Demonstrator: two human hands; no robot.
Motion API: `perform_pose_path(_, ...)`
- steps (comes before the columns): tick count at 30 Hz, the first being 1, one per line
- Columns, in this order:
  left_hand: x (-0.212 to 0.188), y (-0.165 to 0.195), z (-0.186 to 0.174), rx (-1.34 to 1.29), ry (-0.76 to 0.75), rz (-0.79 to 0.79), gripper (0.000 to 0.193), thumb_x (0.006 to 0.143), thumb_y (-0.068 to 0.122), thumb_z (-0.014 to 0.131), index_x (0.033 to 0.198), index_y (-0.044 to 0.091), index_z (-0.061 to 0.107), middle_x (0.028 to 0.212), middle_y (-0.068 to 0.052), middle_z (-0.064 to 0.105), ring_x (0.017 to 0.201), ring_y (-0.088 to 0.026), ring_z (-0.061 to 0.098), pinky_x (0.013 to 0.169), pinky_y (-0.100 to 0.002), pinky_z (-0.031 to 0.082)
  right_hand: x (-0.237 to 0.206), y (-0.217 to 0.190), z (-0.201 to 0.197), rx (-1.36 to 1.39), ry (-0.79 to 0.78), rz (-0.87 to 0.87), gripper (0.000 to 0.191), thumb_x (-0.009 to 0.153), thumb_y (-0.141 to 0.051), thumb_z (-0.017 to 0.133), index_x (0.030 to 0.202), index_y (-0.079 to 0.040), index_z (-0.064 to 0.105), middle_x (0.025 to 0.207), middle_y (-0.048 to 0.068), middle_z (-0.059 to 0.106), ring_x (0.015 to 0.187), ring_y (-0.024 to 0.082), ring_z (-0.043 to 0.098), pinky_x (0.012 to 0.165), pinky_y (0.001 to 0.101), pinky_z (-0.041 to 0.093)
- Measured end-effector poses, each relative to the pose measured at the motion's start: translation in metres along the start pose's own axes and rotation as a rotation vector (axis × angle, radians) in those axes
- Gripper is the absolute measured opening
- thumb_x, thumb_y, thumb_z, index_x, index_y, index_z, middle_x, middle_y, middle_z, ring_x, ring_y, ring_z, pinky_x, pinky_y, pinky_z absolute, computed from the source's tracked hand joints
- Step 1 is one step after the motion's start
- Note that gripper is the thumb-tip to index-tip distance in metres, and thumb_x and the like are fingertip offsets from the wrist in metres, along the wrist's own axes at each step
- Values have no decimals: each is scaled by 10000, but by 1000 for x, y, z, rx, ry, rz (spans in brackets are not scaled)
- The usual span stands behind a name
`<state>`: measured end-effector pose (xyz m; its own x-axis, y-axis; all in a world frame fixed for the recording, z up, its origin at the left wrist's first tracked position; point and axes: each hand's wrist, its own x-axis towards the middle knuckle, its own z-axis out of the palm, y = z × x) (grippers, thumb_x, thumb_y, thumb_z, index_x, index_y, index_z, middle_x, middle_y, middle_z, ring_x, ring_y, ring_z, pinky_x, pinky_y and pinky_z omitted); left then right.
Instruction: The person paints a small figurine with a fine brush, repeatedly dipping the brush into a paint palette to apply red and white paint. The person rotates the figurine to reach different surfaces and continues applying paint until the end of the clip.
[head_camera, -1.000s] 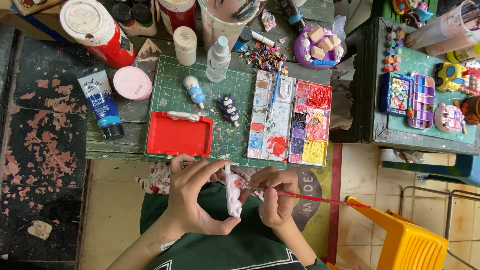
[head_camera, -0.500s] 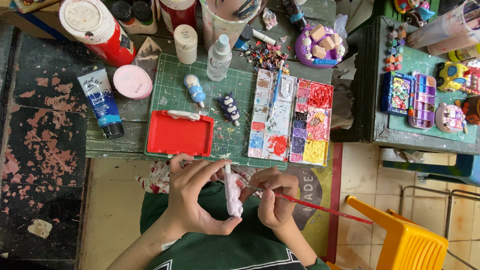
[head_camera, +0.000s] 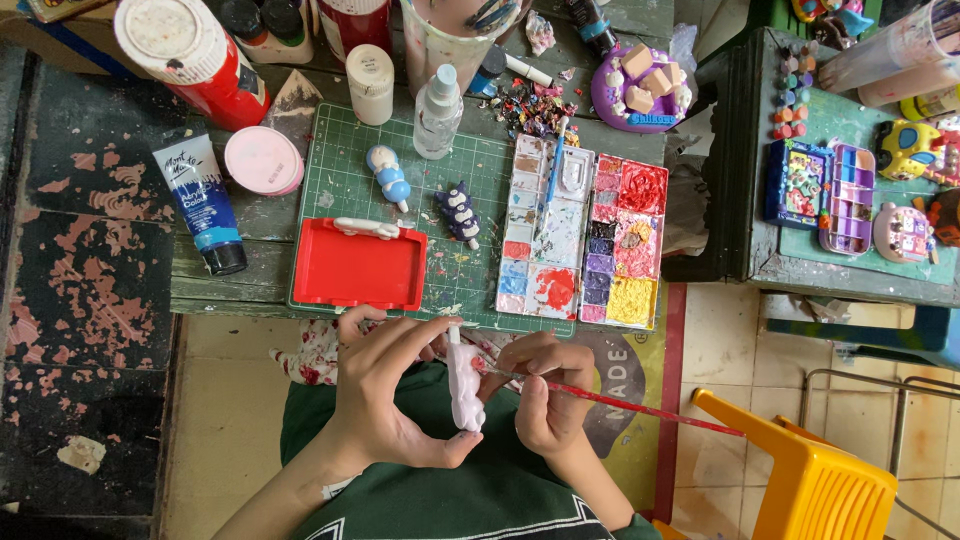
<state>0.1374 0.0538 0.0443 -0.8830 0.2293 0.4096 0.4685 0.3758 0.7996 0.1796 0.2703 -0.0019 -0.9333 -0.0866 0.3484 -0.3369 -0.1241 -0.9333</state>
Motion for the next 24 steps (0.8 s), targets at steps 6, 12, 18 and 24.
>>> perform_pose_path(6,0,-1,1,6,8,7,877,561,582,824,1238,49,666,829,3,664,685,-135,619,1011,-412,335,-3,3,-3,-46,12,-3,138,1104,-110,450,1178,-37,358,1044,227,596,871,209,621,712,343,621)
perform_pose_path(12,-1,-1,1,4,11,9,879,566,586,820,1247,52,668,823,2,656,688,-137,621,1017,-409,337,-3,2,-3,-96,20,-16,128,1104,-99,451,1181,-44,364,1031,212,606,882,209,612,805,353,578)
perform_pose_path(18,-1,-1,2,-1,17,4,873,570,591,812,1246,57,672,827,1,658,689,-131,622,1025,-410,335,-4,3,-4,-87,25,-18,114,1101,-78,430,1185,-38,364,1045,219,601,897,213,611,809,358,593)
perform_pose_path(24,-2,-1,2,10,19,4,873,563,587,814,1241,56,676,806,-3,648,683,-137,622,1029,-410,337,-6,4,-5,-43,22,10,119,1097,-78,418,1183,-27,353,1062,232,587,855,215,629,739,359,623)
